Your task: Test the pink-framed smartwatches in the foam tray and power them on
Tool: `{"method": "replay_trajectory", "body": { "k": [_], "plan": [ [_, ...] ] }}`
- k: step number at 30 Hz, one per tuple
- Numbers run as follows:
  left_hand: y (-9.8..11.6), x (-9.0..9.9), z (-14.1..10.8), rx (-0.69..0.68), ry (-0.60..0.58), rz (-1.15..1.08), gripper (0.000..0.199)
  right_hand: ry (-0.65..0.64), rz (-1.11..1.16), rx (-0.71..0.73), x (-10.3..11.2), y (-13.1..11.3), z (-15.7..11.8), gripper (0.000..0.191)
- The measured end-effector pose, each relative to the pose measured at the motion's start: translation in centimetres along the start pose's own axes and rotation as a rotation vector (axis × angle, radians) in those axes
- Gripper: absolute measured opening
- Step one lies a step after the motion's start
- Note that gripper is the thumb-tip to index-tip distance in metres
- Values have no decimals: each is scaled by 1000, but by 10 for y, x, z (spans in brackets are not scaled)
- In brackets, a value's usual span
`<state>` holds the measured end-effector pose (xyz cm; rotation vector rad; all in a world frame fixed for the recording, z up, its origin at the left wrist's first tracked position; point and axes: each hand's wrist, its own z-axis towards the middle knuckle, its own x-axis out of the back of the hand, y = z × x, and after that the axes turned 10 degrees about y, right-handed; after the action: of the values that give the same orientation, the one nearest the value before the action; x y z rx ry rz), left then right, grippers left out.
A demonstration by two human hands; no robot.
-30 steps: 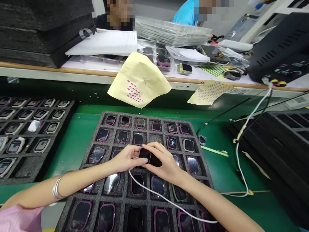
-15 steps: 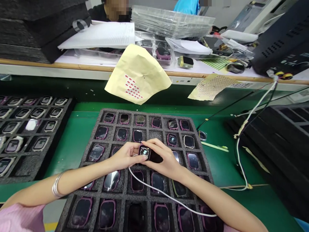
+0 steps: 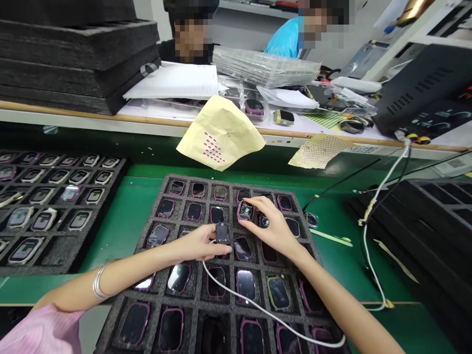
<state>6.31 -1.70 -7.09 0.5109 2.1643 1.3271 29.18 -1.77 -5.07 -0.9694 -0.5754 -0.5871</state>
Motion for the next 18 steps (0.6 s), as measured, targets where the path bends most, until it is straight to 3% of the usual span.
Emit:
{"method": "replay_trajectory", "body": {
  "k": [4,7,12,15,18],
  "plan": [
    [6,18,-13,75,-28,-47,34,-165,-165,92,3,8,7,42],
    [4,28,-20,58,-44,-58,30,-184,-228,166,1,-4,18,35],
    [-1,32,-22,22,-27,-76,31,-363,-318,273,-30,-23,43,31],
    [-2,32,-23,17,-23,-82,36,-380,-317,256,-44,-20,51,31],
    [-3,31,-24,5,23,-99,41,-342,-256,210,-39,-18,51,30]
  ]
}}
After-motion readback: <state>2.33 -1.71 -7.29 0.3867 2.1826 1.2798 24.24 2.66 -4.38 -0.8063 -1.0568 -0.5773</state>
